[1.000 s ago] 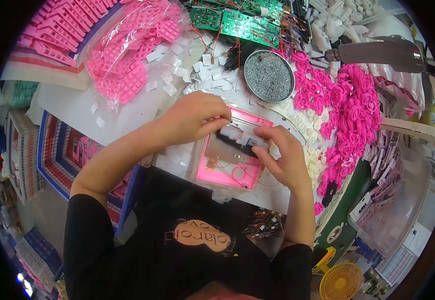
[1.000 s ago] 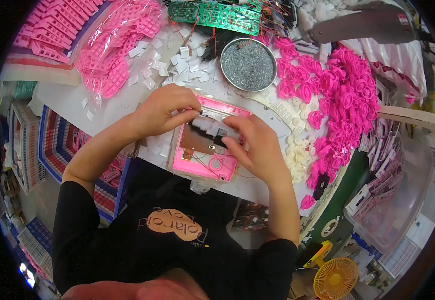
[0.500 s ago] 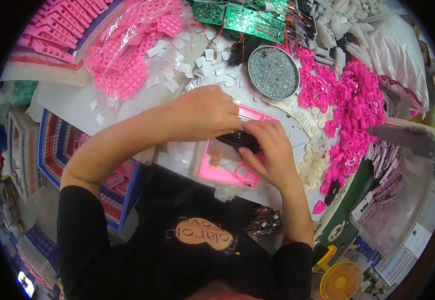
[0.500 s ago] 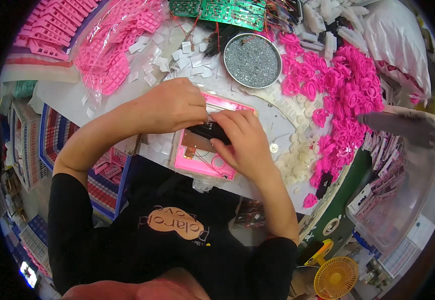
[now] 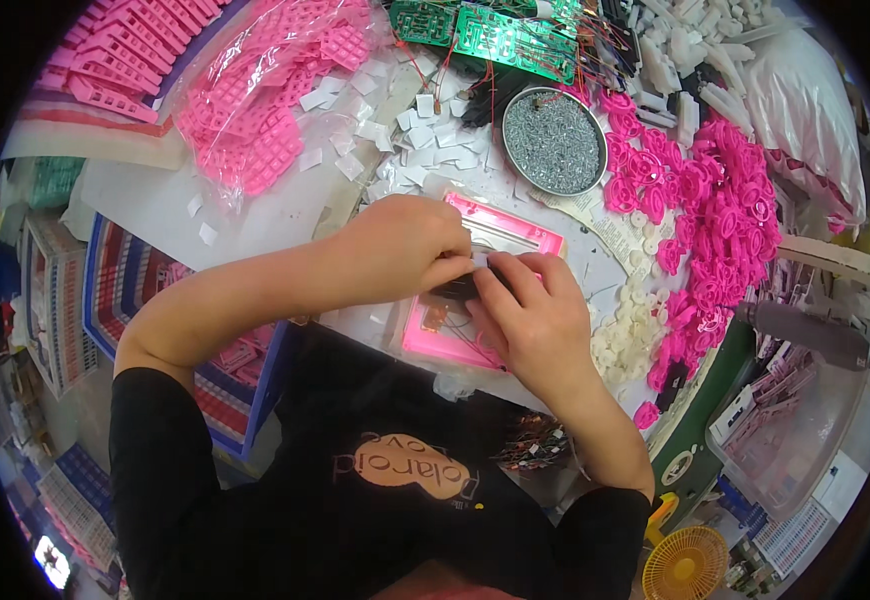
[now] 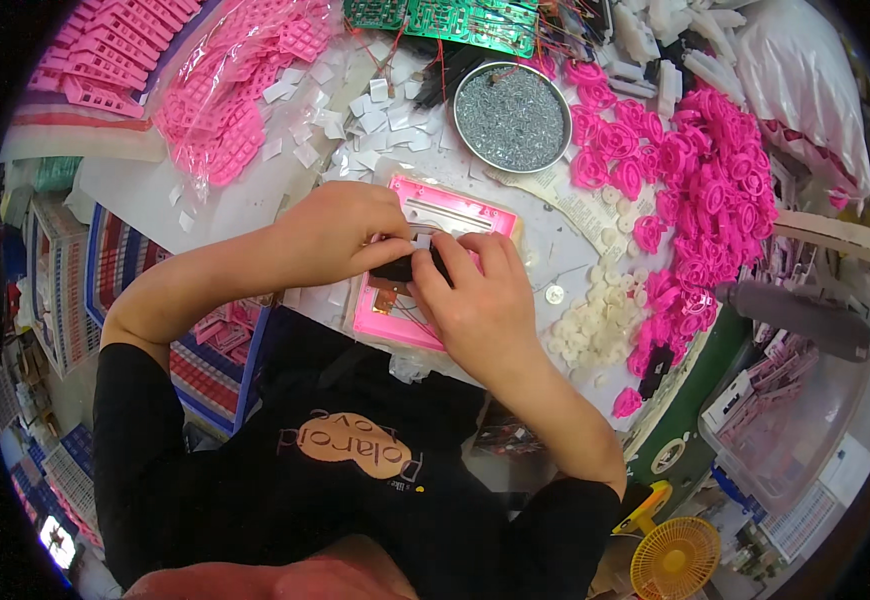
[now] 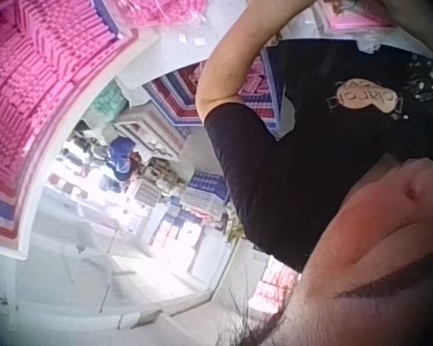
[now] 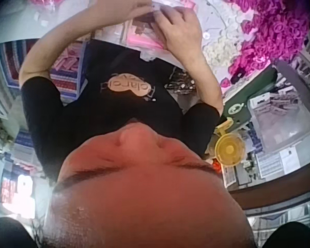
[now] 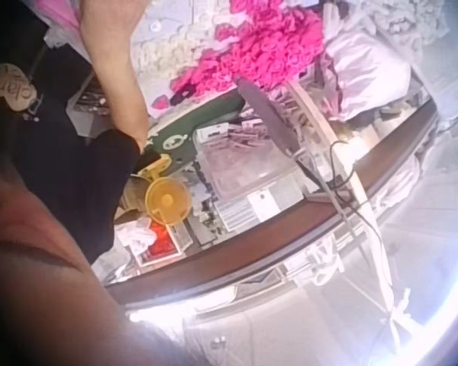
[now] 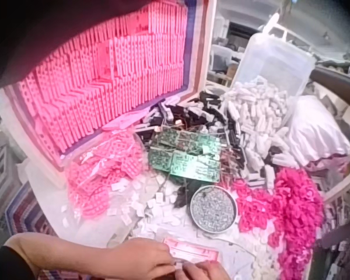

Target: Assembling a pink toy electronic device by installing internal gears, a circuit board, and securing a metal backing plate.

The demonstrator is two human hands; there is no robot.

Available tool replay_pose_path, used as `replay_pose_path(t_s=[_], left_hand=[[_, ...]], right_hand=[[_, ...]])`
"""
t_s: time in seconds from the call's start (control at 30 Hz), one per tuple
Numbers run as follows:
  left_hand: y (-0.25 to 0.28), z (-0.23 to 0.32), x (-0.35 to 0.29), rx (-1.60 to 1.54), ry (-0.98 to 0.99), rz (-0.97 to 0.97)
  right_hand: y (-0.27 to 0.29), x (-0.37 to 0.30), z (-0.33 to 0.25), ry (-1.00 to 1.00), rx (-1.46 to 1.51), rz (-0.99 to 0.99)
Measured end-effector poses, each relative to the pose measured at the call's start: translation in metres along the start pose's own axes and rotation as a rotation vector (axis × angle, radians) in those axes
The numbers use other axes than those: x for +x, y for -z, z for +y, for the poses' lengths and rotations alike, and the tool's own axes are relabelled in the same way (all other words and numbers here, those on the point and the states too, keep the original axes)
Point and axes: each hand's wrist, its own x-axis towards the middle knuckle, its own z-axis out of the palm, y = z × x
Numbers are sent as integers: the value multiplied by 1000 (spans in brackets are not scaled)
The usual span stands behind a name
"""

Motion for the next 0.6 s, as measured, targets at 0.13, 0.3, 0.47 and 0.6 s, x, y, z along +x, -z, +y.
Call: replay_pose_path(t_s=[0.13, 0.3, 0.47, 0.6], left_hand=[[11, -1, 8, -119, 10, -119], [4, -10, 0, -89, -167, -29], [6, -9, 0, 209, -321, 50], [13, -7, 7, 309, -380, 20]], right_hand=[[-3, 1, 4, -13, 70, 3], [-4, 0, 13, -12, 194, -7], [-3, -4, 19, -46, 244, -28], [3, -1, 14, -98, 244, -95]])
